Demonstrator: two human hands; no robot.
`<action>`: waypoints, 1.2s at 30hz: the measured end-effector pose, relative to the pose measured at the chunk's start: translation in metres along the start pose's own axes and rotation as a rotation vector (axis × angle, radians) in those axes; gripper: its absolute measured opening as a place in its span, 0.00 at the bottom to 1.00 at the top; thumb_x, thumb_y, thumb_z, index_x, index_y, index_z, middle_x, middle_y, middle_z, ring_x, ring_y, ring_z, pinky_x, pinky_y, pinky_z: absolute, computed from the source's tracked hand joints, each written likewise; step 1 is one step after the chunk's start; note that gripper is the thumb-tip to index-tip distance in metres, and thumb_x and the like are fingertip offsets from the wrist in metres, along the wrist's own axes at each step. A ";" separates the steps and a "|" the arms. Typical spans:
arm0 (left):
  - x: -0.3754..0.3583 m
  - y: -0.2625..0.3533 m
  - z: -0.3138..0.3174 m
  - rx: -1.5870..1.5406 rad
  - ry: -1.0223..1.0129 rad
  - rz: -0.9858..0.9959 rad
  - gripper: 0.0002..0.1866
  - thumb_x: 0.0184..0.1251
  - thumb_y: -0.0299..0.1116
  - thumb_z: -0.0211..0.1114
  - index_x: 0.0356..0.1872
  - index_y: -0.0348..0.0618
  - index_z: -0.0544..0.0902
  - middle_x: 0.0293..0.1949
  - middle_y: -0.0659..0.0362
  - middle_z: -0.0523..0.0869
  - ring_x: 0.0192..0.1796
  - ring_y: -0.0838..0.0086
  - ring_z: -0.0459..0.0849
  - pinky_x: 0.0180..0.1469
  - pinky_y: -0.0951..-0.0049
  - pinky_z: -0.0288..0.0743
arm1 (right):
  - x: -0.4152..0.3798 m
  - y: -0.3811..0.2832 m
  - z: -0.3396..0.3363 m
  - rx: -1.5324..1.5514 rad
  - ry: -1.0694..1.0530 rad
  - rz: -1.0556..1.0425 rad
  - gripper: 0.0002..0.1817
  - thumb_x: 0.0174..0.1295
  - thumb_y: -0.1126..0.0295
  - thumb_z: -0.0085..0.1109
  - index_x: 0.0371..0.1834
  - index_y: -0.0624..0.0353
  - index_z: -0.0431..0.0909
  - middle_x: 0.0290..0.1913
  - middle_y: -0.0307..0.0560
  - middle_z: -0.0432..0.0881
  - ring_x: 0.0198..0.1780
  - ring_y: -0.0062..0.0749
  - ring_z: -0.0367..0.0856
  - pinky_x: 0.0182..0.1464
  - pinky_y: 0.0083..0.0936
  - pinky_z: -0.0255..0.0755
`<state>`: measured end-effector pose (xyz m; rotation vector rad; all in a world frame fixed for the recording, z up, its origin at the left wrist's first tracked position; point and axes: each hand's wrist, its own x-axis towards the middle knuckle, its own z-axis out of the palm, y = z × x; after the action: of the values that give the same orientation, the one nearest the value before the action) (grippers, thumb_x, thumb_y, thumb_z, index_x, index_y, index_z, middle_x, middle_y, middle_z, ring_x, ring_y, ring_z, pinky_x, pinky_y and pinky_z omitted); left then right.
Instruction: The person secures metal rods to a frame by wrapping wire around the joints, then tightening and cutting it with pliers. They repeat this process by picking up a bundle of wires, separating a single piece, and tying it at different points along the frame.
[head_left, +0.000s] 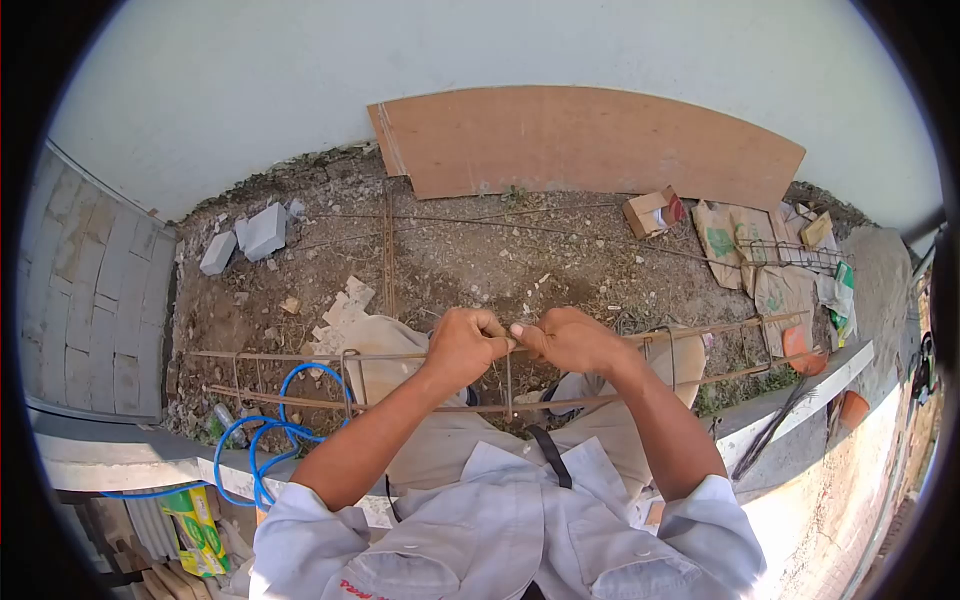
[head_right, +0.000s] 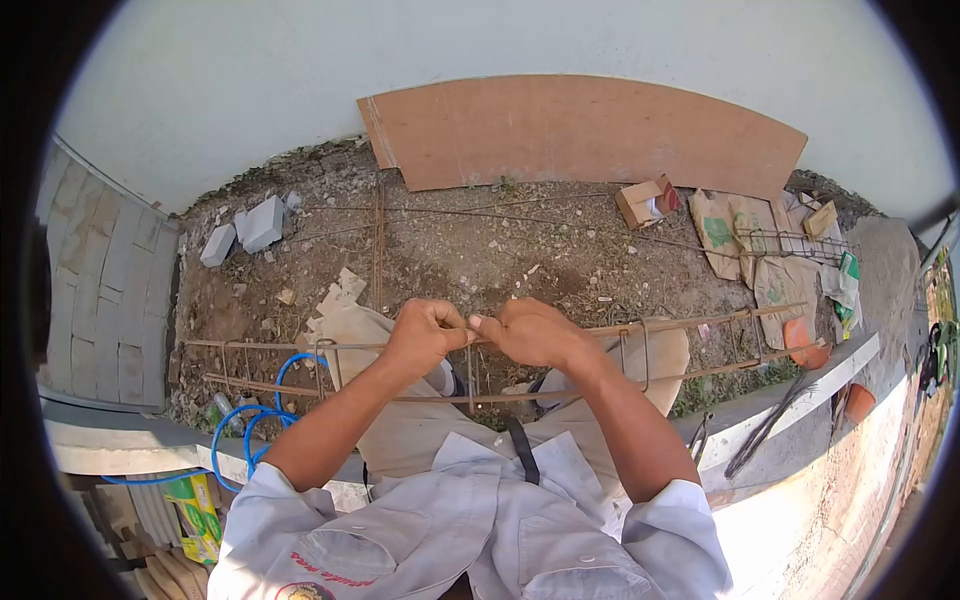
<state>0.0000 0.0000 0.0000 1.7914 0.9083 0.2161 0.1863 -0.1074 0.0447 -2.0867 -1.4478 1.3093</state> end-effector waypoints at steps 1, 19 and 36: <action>0.000 0.000 0.002 -0.004 0.001 -0.012 0.10 0.58 0.36 0.80 0.28 0.41 0.92 0.22 0.57 0.89 0.25 0.72 0.83 0.32 0.63 0.75 | -0.015 -0.002 0.009 -0.140 0.270 -0.186 0.23 0.72 0.49 0.64 0.40 0.62 0.92 0.43 0.58 0.92 0.52 0.44 0.89 0.58 0.43 0.76; -0.007 0.012 -0.003 0.043 0.025 0.063 0.07 0.58 0.29 0.79 0.29 0.36 0.90 0.25 0.58 0.89 0.28 0.79 0.84 0.32 0.70 0.76 | -0.076 -0.037 0.044 -0.124 0.358 -0.130 0.06 0.67 0.72 0.65 0.40 0.64 0.84 0.37 0.58 0.86 0.40 0.63 0.86 0.42 0.55 0.77; -0.010 0.004 -0.003 0.023 0.093 0.132 0.07 0.54 0.30 0.77 0.30 0.35 0.93 0.20 0.56 0.88 0.23 0.78 0.82 0.29 0.68 0.75 | -0.003 -0.041 0.005 -0.745 0.356 -0.218 0.07 0.63 0.71 0.61 0.35 0.60 0.88 0.35 0.57 0.90 0.38 0.54 0.93 0.37 0.44 0.86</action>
<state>-0.0061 -0.0051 0.0075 1.8771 0.8610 0.3781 0.1576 -0.0924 0.0701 -2.3036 -2.1093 0.2887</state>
